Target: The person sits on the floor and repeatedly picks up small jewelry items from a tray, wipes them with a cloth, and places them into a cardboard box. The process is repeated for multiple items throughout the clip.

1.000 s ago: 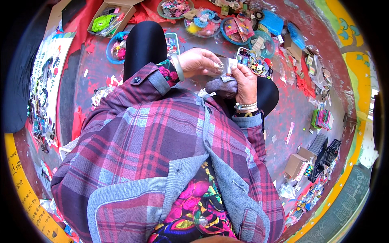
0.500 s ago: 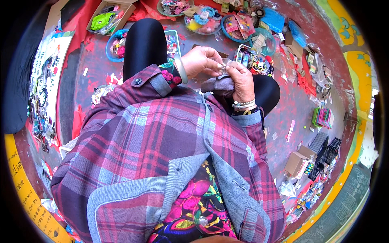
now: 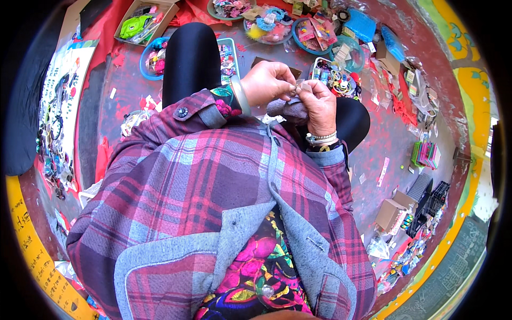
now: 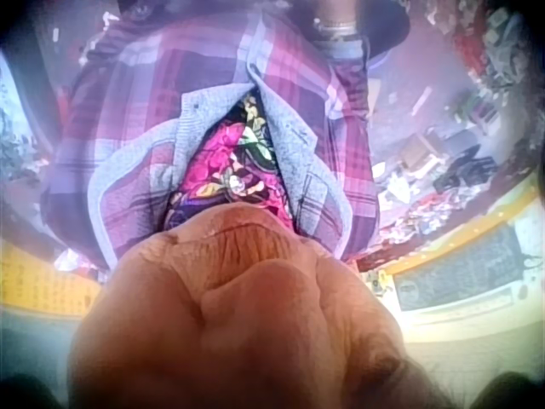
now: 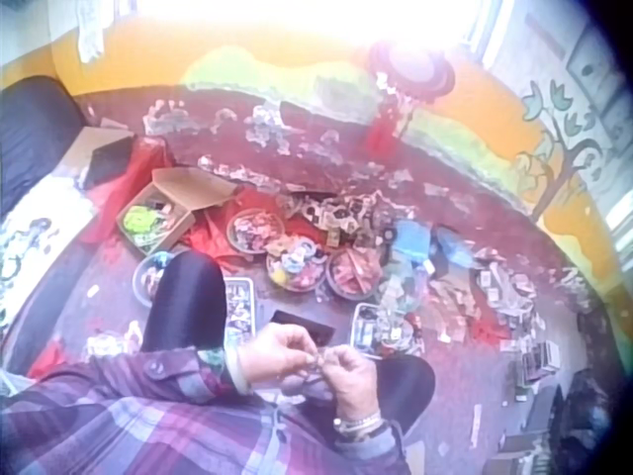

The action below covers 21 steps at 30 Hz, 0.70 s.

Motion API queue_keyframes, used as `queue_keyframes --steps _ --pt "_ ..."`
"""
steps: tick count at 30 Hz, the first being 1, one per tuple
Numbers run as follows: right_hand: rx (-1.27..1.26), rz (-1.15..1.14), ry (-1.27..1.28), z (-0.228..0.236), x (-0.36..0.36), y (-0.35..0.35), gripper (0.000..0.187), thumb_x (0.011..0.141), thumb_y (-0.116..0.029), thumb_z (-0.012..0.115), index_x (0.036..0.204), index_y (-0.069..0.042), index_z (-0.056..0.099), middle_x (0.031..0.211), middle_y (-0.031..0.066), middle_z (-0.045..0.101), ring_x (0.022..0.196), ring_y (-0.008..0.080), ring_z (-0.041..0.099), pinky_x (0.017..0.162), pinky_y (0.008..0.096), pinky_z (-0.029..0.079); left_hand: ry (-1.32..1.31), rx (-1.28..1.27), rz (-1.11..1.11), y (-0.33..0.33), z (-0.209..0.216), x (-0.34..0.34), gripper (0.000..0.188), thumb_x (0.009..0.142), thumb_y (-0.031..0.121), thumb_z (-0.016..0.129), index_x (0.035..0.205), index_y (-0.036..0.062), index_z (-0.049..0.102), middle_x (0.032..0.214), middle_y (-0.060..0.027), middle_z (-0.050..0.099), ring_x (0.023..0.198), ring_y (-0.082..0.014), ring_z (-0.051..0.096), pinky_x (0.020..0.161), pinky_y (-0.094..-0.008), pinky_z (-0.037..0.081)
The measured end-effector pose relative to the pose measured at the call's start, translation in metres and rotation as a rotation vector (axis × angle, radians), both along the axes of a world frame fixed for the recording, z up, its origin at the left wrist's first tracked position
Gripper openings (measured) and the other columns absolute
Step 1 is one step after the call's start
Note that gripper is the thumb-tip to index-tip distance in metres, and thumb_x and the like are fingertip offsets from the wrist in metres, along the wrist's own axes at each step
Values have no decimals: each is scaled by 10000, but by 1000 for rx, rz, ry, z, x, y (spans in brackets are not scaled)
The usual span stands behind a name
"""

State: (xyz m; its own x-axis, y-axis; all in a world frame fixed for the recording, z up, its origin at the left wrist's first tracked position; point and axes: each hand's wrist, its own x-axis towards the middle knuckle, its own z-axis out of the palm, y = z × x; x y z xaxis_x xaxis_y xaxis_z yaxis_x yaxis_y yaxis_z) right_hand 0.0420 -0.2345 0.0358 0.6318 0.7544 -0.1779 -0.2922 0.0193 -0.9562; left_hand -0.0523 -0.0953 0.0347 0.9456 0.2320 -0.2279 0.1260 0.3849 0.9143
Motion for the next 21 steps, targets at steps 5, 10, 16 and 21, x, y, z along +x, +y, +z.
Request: queue_keyframes --steps 5,10,16,21 --pt "-26 -26 -127 -10 -1 0 49 789 -58 603 804 -20 575 747 -13 566 666 38 494 595 176 405 -33 142 61 -6 -11 2 75 778 28 586 843 -4 567 749 -38 595 622 -100 596 569 -203 492" --pt "-26 -25 -72 -7 -1 2 62 798 -70 602 822 -13 590 741 -21 564 664 36 491 593 177 405 33 79 43 -1 -7 3 79 770 36 600 835 -2 574 743 -39 592 614 -95 582 530 -204 483" --pt "-106 24 -66 3 11 -5 123 802 -74 597 893 8 611 778 -18 584 690 44 514 609 174 410 81 52 -167 22 -10 1 97 754 30 612 843 0 588 787 -47 600 636 -95 573 542 -203 485" --pt "-110 199 -97 3 16 -7 110 809 -50 581 904 6 577 794 -11 568 697 43 507 612 171 404 146 226 -242 21 -5 0 142 777 72 592 899 1 602 796 -46 610 700 -119 582 573 -219 484"
